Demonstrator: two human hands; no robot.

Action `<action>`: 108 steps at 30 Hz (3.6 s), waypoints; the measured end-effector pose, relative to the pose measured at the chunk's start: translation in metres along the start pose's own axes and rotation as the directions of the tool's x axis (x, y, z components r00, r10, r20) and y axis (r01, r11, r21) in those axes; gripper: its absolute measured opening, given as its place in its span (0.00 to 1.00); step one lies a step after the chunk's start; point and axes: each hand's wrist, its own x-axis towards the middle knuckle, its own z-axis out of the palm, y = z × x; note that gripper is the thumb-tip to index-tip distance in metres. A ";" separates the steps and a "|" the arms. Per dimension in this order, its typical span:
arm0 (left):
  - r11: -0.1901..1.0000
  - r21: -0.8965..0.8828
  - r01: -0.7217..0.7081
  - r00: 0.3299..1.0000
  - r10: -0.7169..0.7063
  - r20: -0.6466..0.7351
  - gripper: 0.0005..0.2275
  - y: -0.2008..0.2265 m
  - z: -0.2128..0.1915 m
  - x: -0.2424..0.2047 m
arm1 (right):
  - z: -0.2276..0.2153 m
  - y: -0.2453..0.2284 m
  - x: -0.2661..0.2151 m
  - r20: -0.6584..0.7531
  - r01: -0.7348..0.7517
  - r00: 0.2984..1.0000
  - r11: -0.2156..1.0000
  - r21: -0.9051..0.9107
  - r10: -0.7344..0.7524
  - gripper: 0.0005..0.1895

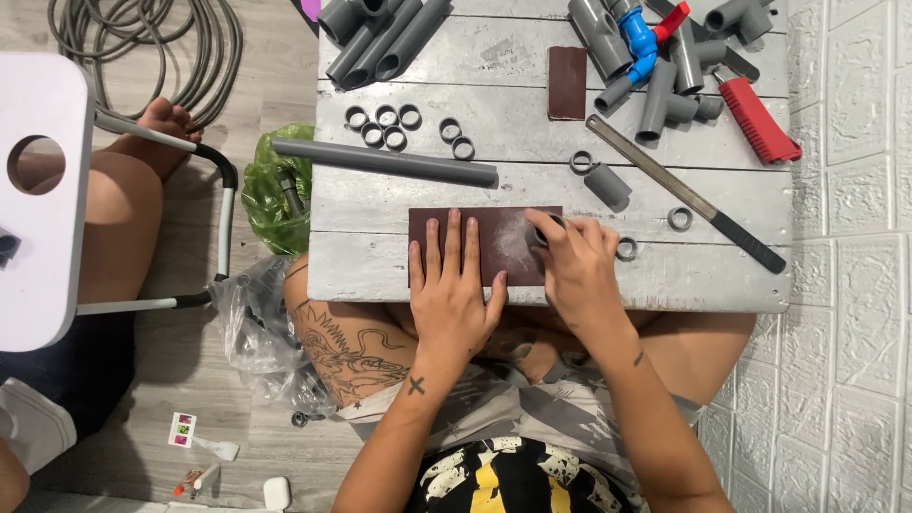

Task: Sanding the edges and surfaces of PVC pipe segments and fittings using sandpaper to prepare them for assembly.

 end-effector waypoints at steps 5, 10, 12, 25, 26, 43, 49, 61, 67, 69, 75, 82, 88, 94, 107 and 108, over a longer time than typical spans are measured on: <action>1.000 -0.009 0.000 1.000 0.000 0.004 0.30 -0.001 0.000 0.000 | 0.016 -0.011 -0.008 -0.009 0.017 1.000 1.000 0.025 -0.017 0.28; 1.000 -0.001 -0.006 1.000 0.006 -0.004 0.30 -0.001 0.002 0.000 | 0.015 -0.010 0.009 -0.025 0.069 0.997 0.996 -0.048 -0.071 0.28; 1.000 -0.015 -0.001 1.000 0.001 0.005 0.30 -0.001 0.001 0.001 | 0.006 -0.010 0.010 0.009 -0.033 0.999 0.999 0.018 0.032 0.27; 1.000 -0.019 -0.005 1.000 0.005 0.002 0.29 -0.001 -0.001 0.002 | -0.001 -0.019 0.015 0.015 -0.068 0.998 0.998 0.011 0.068 0.29; 1.000 -0.023 -0.003 1.000 0.003 0.003 0.29 0.000 -0.001 0.001 | 0.001 -0.016 0.009 0.000 -0.061 0.998 0.998 -0.005 0.061 0.28; 1.000 -0.028 0.007 1.000 -0.006 0.020 0.30 -0.001 0.001 0.000 | 0.007 -0.019 0.000 -0.032 -0.039 0.999 0.999 -0.014 0.038 0.28; 1.000 -0.011 -0.009 1.000 0.009 0.000 0.30 -0.001 0.000 0.000 | 0.005 -0.018 0.015 0.012 -0.067 0.998 0.997 0.042 0.066 0.28; 1.000 0.001 -0.019 1.000 0.019 -0.011 0.30 -0.002 0.002 0.000 | 0.016 -0.023 0.012 -0.051 -0.005 0.999 1.000 0.001 0.005 0.28; 1.000 -0.005 -0.011 1.000 0.011 0.001 0.30 -0.001 0.002 0.001 | 0.007 -0.022 0.002 -0.067 -0.072 0.995 0.997 -0.034 0.070 0.26; 1.000 0.000 -0.012 1.000 0.012 0.004 0.30 -0.001 0.004 0.000 | 0.006 -0.027 -0.003 -0.041 -0.100 0.994 0.994 0.035 0.101 0.26; 1.000 -0.001 -0.023 1.000 0.023 -0.002 0.30 -0.002 0.005 -0.001 | 0.016 -0.022 0.016 -0.006 -0.090 0.996 0.994 0.054 0.091 0.26; 1.000 -0.012 -0.014 1.000 0.015 0.010 0.30 -0.002 0.004 0.000 | 0.005 -0.020 0.001 -0.008 -0.114 0.993 0.993 0.004 0.114 0.27; 1.000 -0.002 -0.020 1.000 0.020 0.007 0.30 -0.003 0.004 0.000 | 0.015 -0.017 0.014 -0.014 -0.016 1.000 1.000 0.003 0.016 0.27; 1.000 -0.015 -0.015 1.000 0.015 0.001 0.30 -0.002 0.004 0.001 | 0.002 -0.010 0.002 0.002 -0.091 0.996 0.996 -0.007 0.091 0.27; 1.000 0.009 -0.022 1.000 0.022 -0.007 0.30 -0.002 0.005 0.001 | 0.000 -0.016 0.005 -0.005 -0.085 0.996 0.996 0.016 0.085 0.26; 0.999 0.020 -0.025 1.000 0.025 -0.009 0.30 -0.002 0.006 0.001 | -0.002 -0.018 0.001 0.013 -0.117 0.993 0.991 0.067 0.117 0.25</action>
